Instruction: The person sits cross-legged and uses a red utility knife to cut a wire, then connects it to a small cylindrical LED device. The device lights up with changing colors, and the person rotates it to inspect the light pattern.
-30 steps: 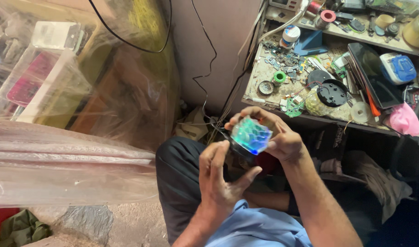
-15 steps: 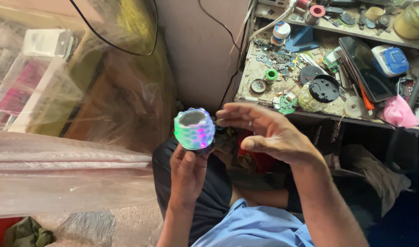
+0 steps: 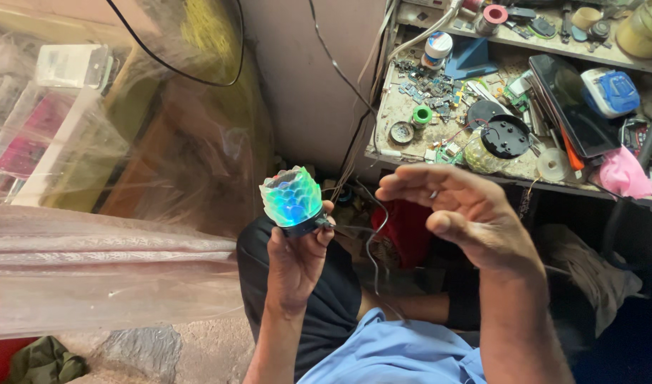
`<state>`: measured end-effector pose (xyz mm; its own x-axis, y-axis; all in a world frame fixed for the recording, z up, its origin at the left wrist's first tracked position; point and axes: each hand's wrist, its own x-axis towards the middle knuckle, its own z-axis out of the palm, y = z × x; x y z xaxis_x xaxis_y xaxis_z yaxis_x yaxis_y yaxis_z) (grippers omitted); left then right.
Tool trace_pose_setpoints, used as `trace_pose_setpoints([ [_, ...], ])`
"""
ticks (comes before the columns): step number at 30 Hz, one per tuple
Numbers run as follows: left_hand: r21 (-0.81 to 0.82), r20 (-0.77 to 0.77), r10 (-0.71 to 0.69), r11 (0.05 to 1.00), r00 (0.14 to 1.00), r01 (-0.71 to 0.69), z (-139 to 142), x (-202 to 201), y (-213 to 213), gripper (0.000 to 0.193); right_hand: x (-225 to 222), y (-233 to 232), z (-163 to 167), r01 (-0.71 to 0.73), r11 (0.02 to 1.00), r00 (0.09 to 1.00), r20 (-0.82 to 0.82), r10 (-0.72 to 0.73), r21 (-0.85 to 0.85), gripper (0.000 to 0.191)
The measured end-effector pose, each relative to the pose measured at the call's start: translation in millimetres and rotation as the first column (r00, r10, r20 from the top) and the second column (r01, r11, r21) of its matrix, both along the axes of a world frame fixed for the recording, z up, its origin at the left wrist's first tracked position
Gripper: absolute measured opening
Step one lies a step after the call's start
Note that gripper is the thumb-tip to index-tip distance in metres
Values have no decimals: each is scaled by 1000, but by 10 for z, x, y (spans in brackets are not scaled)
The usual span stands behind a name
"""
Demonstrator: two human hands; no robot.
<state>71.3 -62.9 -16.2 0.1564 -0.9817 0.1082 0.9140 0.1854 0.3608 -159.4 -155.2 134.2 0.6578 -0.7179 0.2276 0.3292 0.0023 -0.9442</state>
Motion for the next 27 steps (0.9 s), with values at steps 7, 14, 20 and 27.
trace_pose_setpoints([
  [7,-10,-63,-49,999,997,49,-21,18,-12,76,141,-5,-247,-33,996,997,-70,39,83,53],
  [14,-31,-124,-130,991,984,127,-76,38,6,88,470,81,-354,57,980,916,-379,-127,-190,53],
  [20,-41,-138,-166,986,977,162,-133,30,3,83,644,114,-269,45,820,852,-407,-329,-570,79],
  [27,125,62,-116,986,991,107,-173,13,10,74,743,72,-307,-41,769,894,-367,-256,-638,94],
])
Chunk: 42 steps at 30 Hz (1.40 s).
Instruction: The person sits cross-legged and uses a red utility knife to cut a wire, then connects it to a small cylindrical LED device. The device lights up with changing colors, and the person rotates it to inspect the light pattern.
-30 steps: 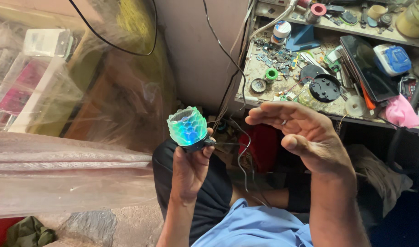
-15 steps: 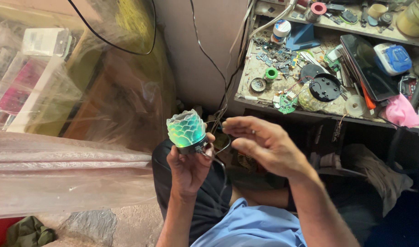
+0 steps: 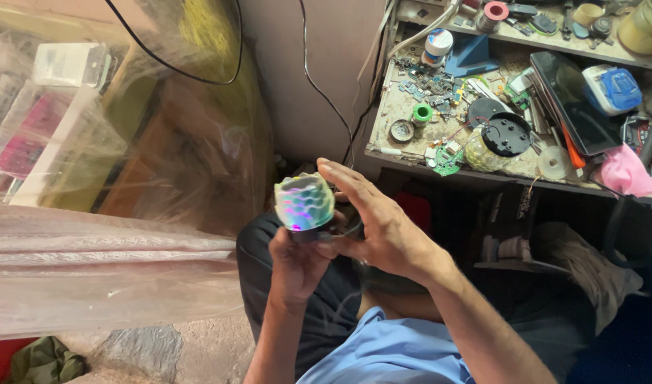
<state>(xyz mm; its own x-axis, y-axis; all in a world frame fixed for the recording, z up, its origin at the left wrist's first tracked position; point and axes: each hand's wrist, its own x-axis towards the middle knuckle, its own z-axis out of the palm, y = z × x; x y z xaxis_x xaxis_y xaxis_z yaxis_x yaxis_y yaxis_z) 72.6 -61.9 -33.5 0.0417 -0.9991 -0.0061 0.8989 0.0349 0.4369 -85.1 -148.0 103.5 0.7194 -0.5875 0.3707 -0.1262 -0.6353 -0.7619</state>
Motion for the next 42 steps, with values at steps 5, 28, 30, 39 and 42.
trace_pose_setpoints([
  [5,-160,167,49,987,985,-22,-4,-10,6,64,-46,-92,-55,-19,997,1000,-22,21,78,97],
  [28,-35,335,51,999,941,-41,432,-7,23,61,-161,-139,-420,-206,847,957,282,70,490,94],
  [30,-55,320,38,998,947,-21,415,18,22,63,-192,-173,-507,-326,790,907,407,106,520,90],
  [39,-102,329,42,995,943,-9,359,11,26,58,-254,-224,-744,-401,743,868,482,121,536,88],
  [42,-113,345,46,994,937,-7,396,15,22,59,-268,-217,-742,-416,721,863,490,121,554,88],
])
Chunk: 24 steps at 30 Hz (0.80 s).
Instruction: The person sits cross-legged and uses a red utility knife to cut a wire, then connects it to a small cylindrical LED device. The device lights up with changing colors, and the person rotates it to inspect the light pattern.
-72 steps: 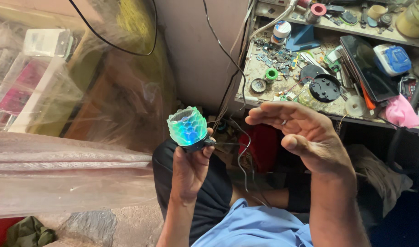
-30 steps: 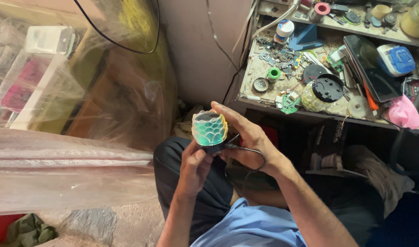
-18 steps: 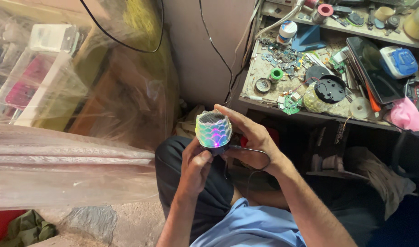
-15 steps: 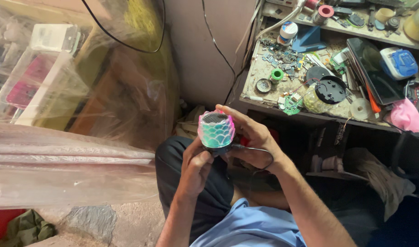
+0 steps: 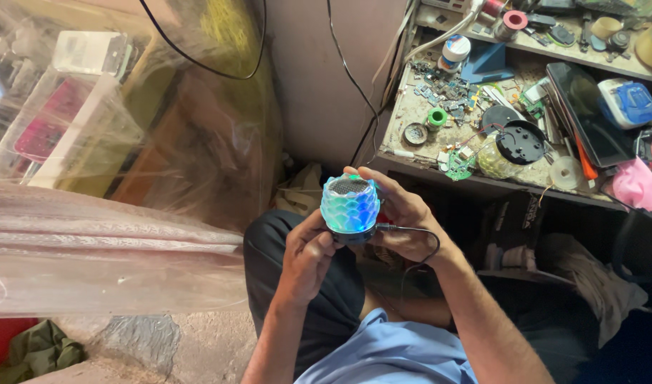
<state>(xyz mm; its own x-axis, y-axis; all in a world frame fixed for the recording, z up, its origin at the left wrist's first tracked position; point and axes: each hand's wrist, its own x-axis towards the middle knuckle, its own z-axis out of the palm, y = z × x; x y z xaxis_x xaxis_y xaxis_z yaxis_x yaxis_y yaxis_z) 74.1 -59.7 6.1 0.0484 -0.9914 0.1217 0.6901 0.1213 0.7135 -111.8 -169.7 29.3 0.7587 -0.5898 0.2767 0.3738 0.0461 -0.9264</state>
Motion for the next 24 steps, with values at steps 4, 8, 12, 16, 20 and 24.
trace_pose_setpoints([
  [4,-20,55,5,1000,998,-4,64,17,9,56,-6,21,14,3,1000,1000,-25,-3,-21,88],
  [8,-3,106,37,999,994,-37,149,17,25,53,9,40,-1,7,1000,1000,-6,-7,16,87],
  [12,48,207,55,997,977,-67,219,24,42,52,-15,46,-14,10,1000,1000,-3,-10,8,87],
  [16,63,252,85,993,964,-104,204,0,41,52,-23,39,-21,-18,988,999,35,12,152,88],
  [20,89,72,-27,996,997,21,136,46,14,60,-38,31,16,2,999,1000,4,-2,32,90],
  [24,62,10,-83,995,996,82,86,93,-26,85,-65,24,87,3,1000,996,-89,-3,5,94],
])
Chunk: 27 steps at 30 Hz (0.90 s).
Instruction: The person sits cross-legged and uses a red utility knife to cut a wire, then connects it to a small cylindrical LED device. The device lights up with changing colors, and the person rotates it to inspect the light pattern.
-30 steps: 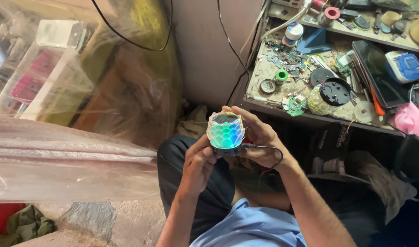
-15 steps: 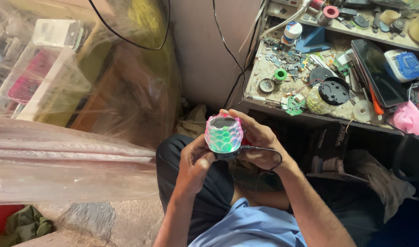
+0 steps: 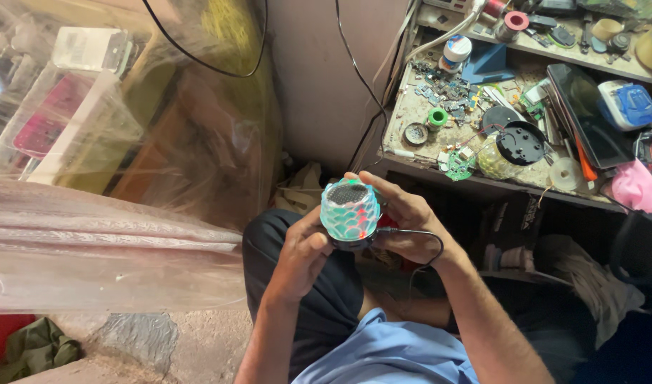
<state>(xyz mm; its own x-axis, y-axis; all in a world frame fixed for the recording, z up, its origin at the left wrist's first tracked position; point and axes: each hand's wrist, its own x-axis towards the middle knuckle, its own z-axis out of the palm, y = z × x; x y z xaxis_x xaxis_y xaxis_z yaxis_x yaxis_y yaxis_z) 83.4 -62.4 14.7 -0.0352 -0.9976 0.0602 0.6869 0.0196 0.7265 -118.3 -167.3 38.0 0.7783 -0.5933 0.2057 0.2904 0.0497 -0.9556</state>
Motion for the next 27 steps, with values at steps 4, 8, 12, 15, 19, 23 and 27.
trace_pose_setpoints([
  [4,-10,43,16,1000,999,-16,-18,-9,-41,98,-4,-45,59,6,991,995,-94,-19,-135,93],
  [8,-56,-15,138,989,990,-139,-60,0,-53,98,-138,-197,188,14,1000,992,-127,-14,0,79],
  [12,-128,148,312,947,938,-295,-102,126,6,91,-259,-148,369,202,973,953,-206,-221,-109,50],
  [15,-125,256,354,935,900,-332,-97,126,39,79,-252,122,488,353,812,802,-297,-519,-465,45],
  [19,-150,264,369,928,891,-340,-41,6,17,65,38,412,475,325,539,703,-183,-688,-777,67],
  [23,-137,304,360,933,882,-333,21,-63,9,64,269,482,399,319,434,674,-120,-729,-843,80],
  [27,-137,283,355,935,891,-328,41,-88,25,64,305,489,354,314,466,680,-147,-719,-827,83],
])
